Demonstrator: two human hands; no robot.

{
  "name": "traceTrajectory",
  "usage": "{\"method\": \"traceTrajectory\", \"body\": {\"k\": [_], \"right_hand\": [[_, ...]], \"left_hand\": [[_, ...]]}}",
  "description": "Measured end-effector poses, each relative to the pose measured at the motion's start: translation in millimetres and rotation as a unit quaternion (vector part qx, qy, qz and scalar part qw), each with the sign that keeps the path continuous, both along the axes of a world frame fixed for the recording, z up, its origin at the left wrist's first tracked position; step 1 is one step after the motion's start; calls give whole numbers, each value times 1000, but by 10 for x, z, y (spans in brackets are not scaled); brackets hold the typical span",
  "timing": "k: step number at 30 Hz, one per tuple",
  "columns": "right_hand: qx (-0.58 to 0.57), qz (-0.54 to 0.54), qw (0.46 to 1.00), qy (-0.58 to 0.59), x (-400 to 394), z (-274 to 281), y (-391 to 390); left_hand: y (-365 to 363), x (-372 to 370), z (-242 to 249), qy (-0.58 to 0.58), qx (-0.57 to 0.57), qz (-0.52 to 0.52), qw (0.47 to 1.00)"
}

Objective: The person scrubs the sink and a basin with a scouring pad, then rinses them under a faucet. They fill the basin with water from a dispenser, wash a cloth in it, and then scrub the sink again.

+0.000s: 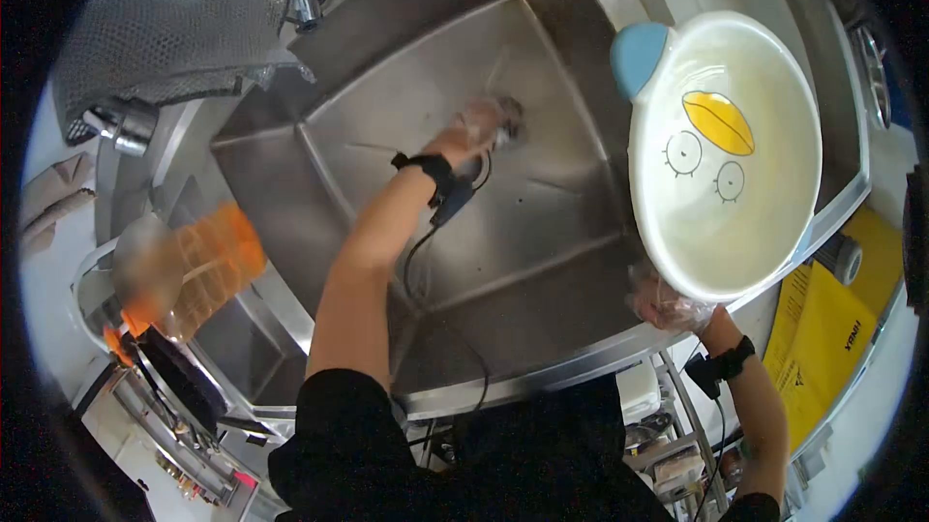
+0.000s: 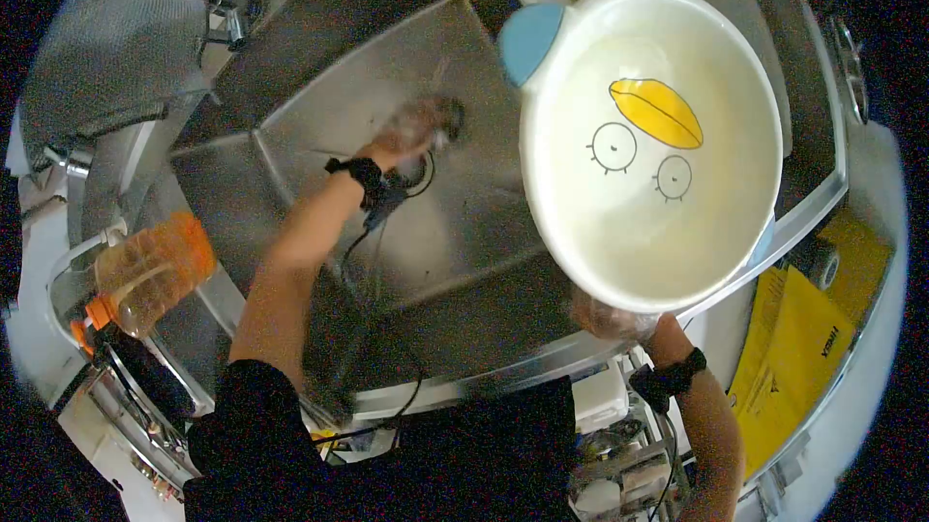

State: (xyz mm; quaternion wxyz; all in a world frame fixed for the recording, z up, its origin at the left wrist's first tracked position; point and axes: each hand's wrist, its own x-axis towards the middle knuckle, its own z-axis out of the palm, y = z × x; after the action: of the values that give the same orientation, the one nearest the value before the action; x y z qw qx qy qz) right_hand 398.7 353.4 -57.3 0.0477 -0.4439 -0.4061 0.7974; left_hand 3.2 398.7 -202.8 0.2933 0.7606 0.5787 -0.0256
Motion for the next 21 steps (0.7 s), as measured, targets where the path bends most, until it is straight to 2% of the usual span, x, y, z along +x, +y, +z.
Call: {"method": "traceTrajectory", "body": {"k": [1,2,3,4,5,7,8,10,11,12,13,14,16,17,18,19,20,21], "right_hand": [[327,185,925,-61,-74,82,21],[605,341,710,-114,-106,126,41],[614,398,670,-124,-73,118,45],[636,392,654,-118,-143,219,75],[659,386,636,-111,-226,313,116],[663,376,639,-103,-210,288,98],[654,373,651,-100,-206,292,94],[660,342,664,-83,-274,364,127],[661,344,662,-83,-276,380,128],[654,375,650,-99,-267,390,128],[646,406,636,-115,-258,399,128],[646,409,635,-114,-265,414,132],[635,378,665,-109,-291,441,131],[634,380,665,-106,-297,441,126],[659,370,646,-109,-311,441,121],[683,358,627,-110,-321,446,116],[684,356,628,-106,-332,460,128],[669,368,637,-104,-348,488,140]], "left_hand": [[-202,60,-171,11,36,-59,998],[-239,122,-39,43,-77,-121,989],[-240,186,140,74,-189,-180,962],[-260,243,288,81,-247,-160,952],[-265,310,493,78,-249,-161,952],[-265,443,822,-26,-167,-155,973],[-302,637,689,-203,-292,144,923],[-189,1018,772,-167,-190,34,967],[118,1406,555,-80,-276,-154,945],[301,1684,190,10,-347,-334,876],[-299,1782,-504,-127,-124,-111,978],[-375,1811,-378,-128,-123,-108,978],[-398,1828,-61,-48,-155,-151,975],[-577,1806,-348,-4,-40,-230,972],[-654,1596,-140,-73,-134,-128,980],[-745,1335,113,-140,-225,-22,964],[-792,1157,195,-136,-226,-20,964],[-806,977,252,-124,-256,44,958]]}}
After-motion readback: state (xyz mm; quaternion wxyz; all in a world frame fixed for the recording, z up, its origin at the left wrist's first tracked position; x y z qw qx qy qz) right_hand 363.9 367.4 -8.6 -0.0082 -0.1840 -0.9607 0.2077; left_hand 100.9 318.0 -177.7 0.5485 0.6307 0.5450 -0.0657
